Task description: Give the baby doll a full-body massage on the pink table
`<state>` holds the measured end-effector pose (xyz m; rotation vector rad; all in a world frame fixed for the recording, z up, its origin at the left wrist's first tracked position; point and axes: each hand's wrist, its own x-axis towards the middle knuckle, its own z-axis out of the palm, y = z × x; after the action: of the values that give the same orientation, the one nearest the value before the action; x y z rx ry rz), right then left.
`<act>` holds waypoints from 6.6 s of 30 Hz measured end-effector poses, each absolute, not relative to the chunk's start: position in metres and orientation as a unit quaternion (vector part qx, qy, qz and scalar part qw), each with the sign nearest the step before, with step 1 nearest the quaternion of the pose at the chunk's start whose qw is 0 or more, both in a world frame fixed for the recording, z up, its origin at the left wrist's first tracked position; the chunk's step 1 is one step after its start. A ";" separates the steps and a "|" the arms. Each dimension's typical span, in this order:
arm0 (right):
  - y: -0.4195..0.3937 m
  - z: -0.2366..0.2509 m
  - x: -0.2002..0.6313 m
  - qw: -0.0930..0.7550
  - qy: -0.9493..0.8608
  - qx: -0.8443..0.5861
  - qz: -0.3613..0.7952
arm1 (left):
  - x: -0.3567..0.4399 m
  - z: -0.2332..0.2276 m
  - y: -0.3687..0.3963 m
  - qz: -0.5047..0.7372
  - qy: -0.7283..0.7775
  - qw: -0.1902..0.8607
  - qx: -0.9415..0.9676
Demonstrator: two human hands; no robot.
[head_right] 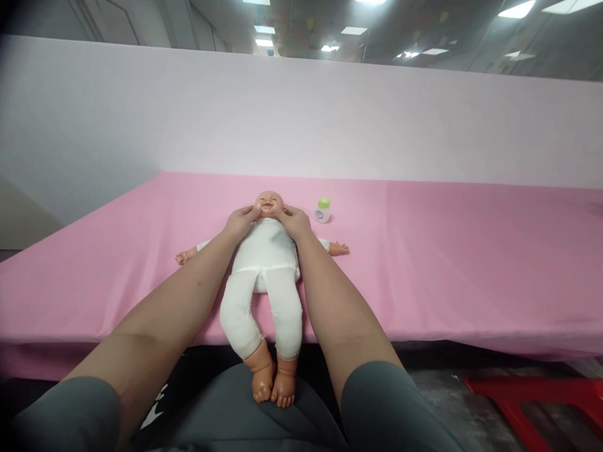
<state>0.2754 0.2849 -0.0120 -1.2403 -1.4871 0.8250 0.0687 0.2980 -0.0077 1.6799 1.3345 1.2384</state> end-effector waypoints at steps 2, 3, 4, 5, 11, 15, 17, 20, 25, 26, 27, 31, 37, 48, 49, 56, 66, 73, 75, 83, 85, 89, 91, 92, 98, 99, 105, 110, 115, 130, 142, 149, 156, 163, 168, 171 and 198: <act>0.282 -0.010 0.274 0.490 -0.620 -0.520 0.323 | 0.068 -0.002 0.292 0.442 0.524 0.299 0.663; 0.281 -0.009 0.274 0.487 -0.622 -0.526 0.314 | 0.068 0.000 0.290 0.432 0.531 0.288 0.670; 0.281 -0.009 0.273 0.483 -0.623 -0.534 0.307 | 0.069 0.001 0.289 0.424 0.536 0.278 0.674; 0.280 -0.008 0.273 0.479 -0.622 -0.541 0.301 | 0.069 0.002 0.288 0.419 0.540 0.269 0.679; 0.282 -0.008 0.274 0.462 -0.631 -0.558 0.278 | 0.071 0.002 0.288 0.373 0.568 0.202 0.705; 0.282 -0.006 0.276 0.445 -0.654 -0.557 0.253 | 0.070 0.002 0.287 0.358 0.576 0.187 0.710; 0.282 -0.005 0.277 0.442 -0.659 -0.556 0.247 | 0.068 0.002 0.288 0.366 0.570 0.198 0.709; 0.281 -0.005 0.278 0.446 -0.654 -0.555 0.255 | 0.065 -0.002 0.293 0.383 0.557 0.214 0.705; 0.283 -0.010 0.281 0.470 -0.643 -0.508 0.327 | 0.061 -0.012 0.304 0.416 0.537 0.253 0.689; 0.283 -0.011 0.281 0.475 -0.641 -0.499 0.337 | 0.061 -0.014 0.305 0.422 0.533 0.257 0.687; 0.284 -0.012 0.282 0.480 -0.640 -0.492 0.343 | 0.061 -0.015 0.307 0.426 0.530 0.259 0.686; 0.289 -0.017 0.283 0.501 -0.635 -0.475 0.346 | 0.062 -0.018 0.311 0.433 0.535 0.254 0.680; 0.295 -0.019 0.282 0.483 -0.626 -0.516 0.329 | 0.064 -0.019 0.313 0.435 0.560 0.246 0.661; 0.283 -0.009 0.275 0.456 -0.626 -0.568 0.277 | 0.070 0.005 0.285 0.389 0.572 0.222 0.688; 0.283 -0.009 0.275 0.453 -0.625 -0.572 0.276 | 0.071 0.006 0.284 0.387 0.574 0.218 0.688; 0.286 -0.011 0.277 0.456 -0.627 -0.557 0.299 | 0.068 0.000 0.292 0.375 0.581 0.191 0.697; 0.291 -0.015 0.280 0.467 -0.636 -0.531 0.310 | 0.066 -0.013 0.306 0.411 0.570 0.218 0.677; 0.290 -0.014 0.279 0.472 -0.619 -0.549 0.304 | 0.069 -0.004 0.295 0.403 0.556 0.222 0.693; 0.286 -0.013 0.279 0.468 -0.620 -0.549 0.308 | 0.069 0.000 0.291 0.392 0.562 0.220 0.694; 0.285 -0.012 0.277 0.466 -0.606 -0.563 0.314 | 0.071 0.002 0.288 0.382 0.584 0.206 0.687; 0.287 -0.014 0.278 0.466 -0.610 -0.556 0.320 | 0.070 0.001 0.289 0.381 0.583 0.203 0.689; 0.291 -0.017 0.279 0.470 -0.622 -0.548 0.303 | 0.068 -0.002 0.294 0.376 0.581 0.195 0.695; 0.293 -0.018 0.279 0.476 -0.628 -0.542 0.292 | 0.068 -0.004 0.297 0.382 0.576 0.196 0.696; 0.293 -0.018 0.279 0.478 -0.631 -0.537 0.289 | 0.067 -0.005 0.298 0.387 0.573 0.200 0.694; 0.294 -0.018 0.279 0.473 -0.625 -0.544 0.299 | 0.067 -0.009 0.302 0.411 0.553 0.236 0.685; 0.293 -0.018 0.279 0.472 -0.622 -0.547 0.300 | 0.067 -0.008 0.302 0.411 0.549 0.237 0.688; 0.289 -0.014 0.280 0.464 -0.620 -0.557 0.301 | 0.064 -0.001 0.295 0.404 0.531 0.256 0.699; 0.285 -0.011 0.279 0.463 -0.617 -0.549 0.321 | 0.064 0.004 0.291 0.389 0.545 0.269 0.692; 0.284 -0.009 0.277 0.461 -0.621 -0.554 0.308 | 0.065 0.002 0.293 0.381 0.548 0.249 0.702; 0.287 -0.013 0.281 0.450 -0.621 -0.552 0.329 | 0.060 0.006 0.287 0.368 0.550 0.274 0.697; 0.275 -0.006 0.278 0.443 -0.636 -0.557 0.299 | 0.059 0.010 0.286 0.353 0.579 0.238 0.695; 0.278 -0.007 0.280 0.451 -0.639 -0.543 0.306 | 0.059 0.008 0.287 0.357 0.576 0.234 0.697; 0.282 -0.011 0.282 0.469 -0.643 -0.506 0.332 | 0.058 -0.003 0.296 0.395 0.551 0.266 0.686; 0.283 -0.009 0.280 0.470 -0.633 -0.531 0.311 | 0.061 -0.008 0.302 0.426 0.559 0.283 0.652; 0.279 -0.007 0.279 0.455 -0.633 -0.543 0.313 | 0.059 0.002 0.291 0.390 0.548 0.277 0.686; 0.278 -0.007 0.277 0.452 -0.627 -0.555 0.306 | 0.059 0.006 0.287 0.378 0.560 0.260 0.690; 0.278 -0.004 0.276 0.434 -0.659 -0.555 0.263 | 0.065 0.004 0.288 0.378 0.573 0.221 0.692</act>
<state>0.2760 0.2782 -0.0038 -1.3835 -1.6412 0.6548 0.0647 0.2881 0.0036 1.9124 1.5849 1.0459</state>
